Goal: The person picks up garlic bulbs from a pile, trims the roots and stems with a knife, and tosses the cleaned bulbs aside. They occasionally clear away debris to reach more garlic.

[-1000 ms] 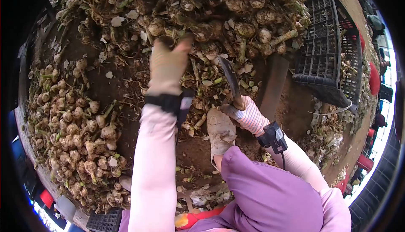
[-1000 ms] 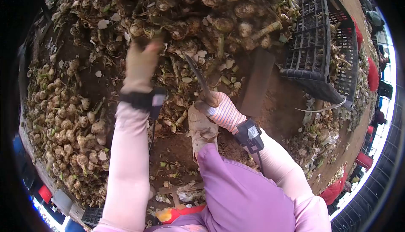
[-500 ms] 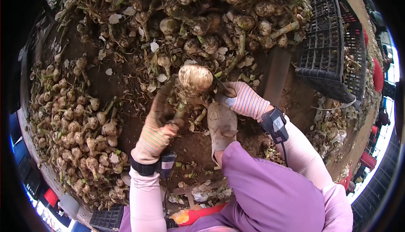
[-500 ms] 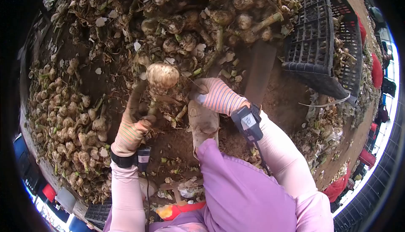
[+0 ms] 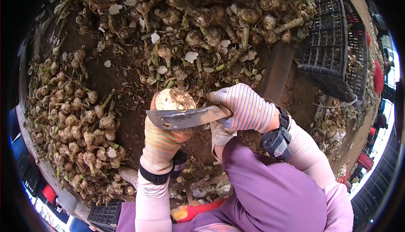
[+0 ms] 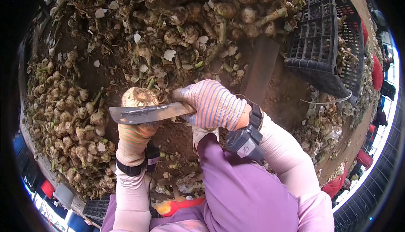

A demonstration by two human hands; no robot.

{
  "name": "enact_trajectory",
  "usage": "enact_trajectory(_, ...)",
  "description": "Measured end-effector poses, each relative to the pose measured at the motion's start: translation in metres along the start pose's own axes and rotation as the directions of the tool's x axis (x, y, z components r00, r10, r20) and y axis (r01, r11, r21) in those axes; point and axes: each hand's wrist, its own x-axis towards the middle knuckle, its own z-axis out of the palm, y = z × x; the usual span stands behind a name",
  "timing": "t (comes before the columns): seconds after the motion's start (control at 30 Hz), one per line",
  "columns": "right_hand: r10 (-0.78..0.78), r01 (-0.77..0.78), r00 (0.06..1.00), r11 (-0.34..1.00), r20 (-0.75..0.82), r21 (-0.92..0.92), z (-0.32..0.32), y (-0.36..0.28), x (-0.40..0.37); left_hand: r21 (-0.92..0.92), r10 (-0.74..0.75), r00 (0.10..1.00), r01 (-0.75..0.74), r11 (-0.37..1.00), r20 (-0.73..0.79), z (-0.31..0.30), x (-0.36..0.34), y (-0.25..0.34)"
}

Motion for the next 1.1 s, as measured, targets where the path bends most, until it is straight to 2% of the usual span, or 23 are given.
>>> enact_trajectory(0.07, -0.014, 0.014, 1.000, 1.000, 0.006, 0.015, 0.002, -0.001, 0.001, 0.056, 0.113, 0.992, -0.111, 0.992, -0.048, 0.002, -0.002, -0.004)
enact_trajectory(0.1, -0.028, 0.028, 1.000, 0.999, 0.013, 0.029, 0.004, -0.002, 0.001, 0.056, 0.112, 0.993, -0.109, 0.992, -0.046, -0.002, -0.002, -0.002)
enact_trajectory(0.17, -0.060, 0.060, 0.998, 0.998, 0.023, 0.022, 0.008, 0.001, 0.001, 0.357, 0.304, 0.942, -0.335, 0.872, 0.140, -0.010, -0.002, 0.006)
enact_trajectory(0.2, -0.059, 0.058, 0.998, 0.998, 0.026, 0.023, 0.012, 0.004, 0.000, 0.355, 0.302, 0.943, -0.332, 0.874, 0.139, -0.009, -0.005, 0.007)
enact_trajectory(0.23, -0.067, 0.066, 0.998, 0.997, 0.015, 0.041, 0.016, 0.008, 0.000, 0.032, 0.060, 0.991, -0.065, 0.997, 0.123, -0.006, -0.009, 0.010)
enact_trajectory(0.27, -0.075, 0.075, 0.997, 0.996, 0.002, 0.056, 0.020, 0.012, 0.000, -0.288, -0.173, 0.967, 0.223, 0.931, 0.187, -0.004, -0.013, 0.013)
enact_trajectory(0.3, -0.136, 0.140, 0.989, 0.986, -0.049, 0.090, 0.022, 0.017, 0.000, -0.291, -0.171, 0.967, 0.222, 0.931, 0.188, -0.001, -0.015, 0.018)
enact_trajectory(0.4, -0.197, 0.205, 0.977, 0.973, -0.083, 0.105, 0.036, 0.032, 0.000, -0.452, -0.243, 0.950, 0.308, 0.837, 0.197, 0.002, -0.022, 0.036)
enact_trajectory(0.47, -0.210, 0.213, 0.977, 0.973, -0.043, 0.094, 0.038, 0.048, 0.003, -0.468, -0.185, 0.955, 0.276, 0.839, 0.231, 0.001, -0.028, 0.023)
enact_trajectory(0.5, 0.000, 0.000, 1.000, 1.000, -0.027, 0.026, 0.039, 0.061, 0.003, -0.523, 0.046, 0.952, 0.124, 0.843, 0.301, -0.003, -0.032, 0.018)
enact_trajectory(0.53, 0.211, -0.212, 0.977, 0.977, -0.026, -0.038, 0.041, 0.070, 0.000, -0.584, 0.274, 0.894, -0.017, 0.812, 0.354, -0.008, -0.035, 0.016)
enact_trajectory(0.57, 0.156, -0.134, 0.975, 0.981, -0.157, 0.143, 0.043, 0.075, -0.010, -0.725, 0.080, 0.866, 0.359, 0.587, 0.494, -0.005, -0.042, 0.025)
enact_trajectory(0.6, 0.187, -0.171, 0.976, 0.976, -0.113, 0.134, 0.027, 0.058, -0.011, -0.782, -0.152, 0.842, 0.538, 0.315, 0.518, -0.006, -0.042, 0.034)
enact_trajectory(0.67, 0.156, -0.119, 0.973, 0.971, -0.172, 0.209, 0.019, 0.043, -0.010, -0.769, -0.351, 0.894, 0.426, 0.477, 0.278, -0.012, -0.027, 0.044)
enact_trajectory(0.7, 0.192, -0.151, 0.974, 0.944, -0.116, 0.295, 0.013, 0.035, -0.009, -0.837, -0.492, 0.807, 0.489, 0.247, 0.326, -0.016, -0.023, 0.047)
enact_trajectory(0.73, 0.189, -0.149, 0.976, 0.942, -0.108, 0.300, 0.011, 0.030, -0.009, -0.917, -0.261, 0.913, 0.362, 0.167, 0.313, -0.020, -0.023, 0.035)
enact_trajectory(0.8, 0.215, -0.171, 0.971, 0.933, -0.109, 0.317, 0.011, 0.027, -0.010, -0.925, -0.355, 0.923, 0.256, 0.280, 0.148, -0.019, -0.025, 0.038)
enact_trajectory(0.83, 0.208, -0.158, 0.971, 0.927, -0.116, 0.340, 0.015, 0.030, -0.011, -0.924, -0.358, 0.922, 0.258, 0.283, 0.148, -0.022, -0.023, 0.038)
enact_trajectory(0.9, 0.224, -0.179, 0.969, 0.926, -0.103, 0.334, 0.017, 0.027, -0.012, -0.893, -0.265, 0.963, 0.165, 0.419, 0.054, -0.025, -0.015, 0.038)
enact_trajectory(0.93, 0.246, -0.205, 0.965, 0.923, -0.087, 0.326, 0.017, 0.027, -0.012, -0.911, -0.248, 0.968, 0.139, 0.387, 0.042, -0.028, -0.013, 0.030)
enact_trajectory(1.03, 0.276, -0.250, 0.960, 0.917, -0.042, 0.310, 0.011, 0.023, -0.013, -0.986, -0.287, 0.958, 0.031, 0.161, -0.016, -0.029, -0.010, 0.033)
enact_trajectory(1.07, 0.298, -0.281, 0.955, 0.903, -0.001, 0.326, 0.010, 0.022, -0.013, -0.996, -0.278, 0.958, -0.052, 0.067, -0.069, -0.021, -0.010, 0.026)
enact_trajectory(1.1, 0.247, -0.206, 0.967, 0.900, -0.060, 0.383, 0.022, 0.032, -0.015, -0.992, -0.228, 0.970, -0.101, -0.076, -0.081, -0.016, -0.009, 0.022)
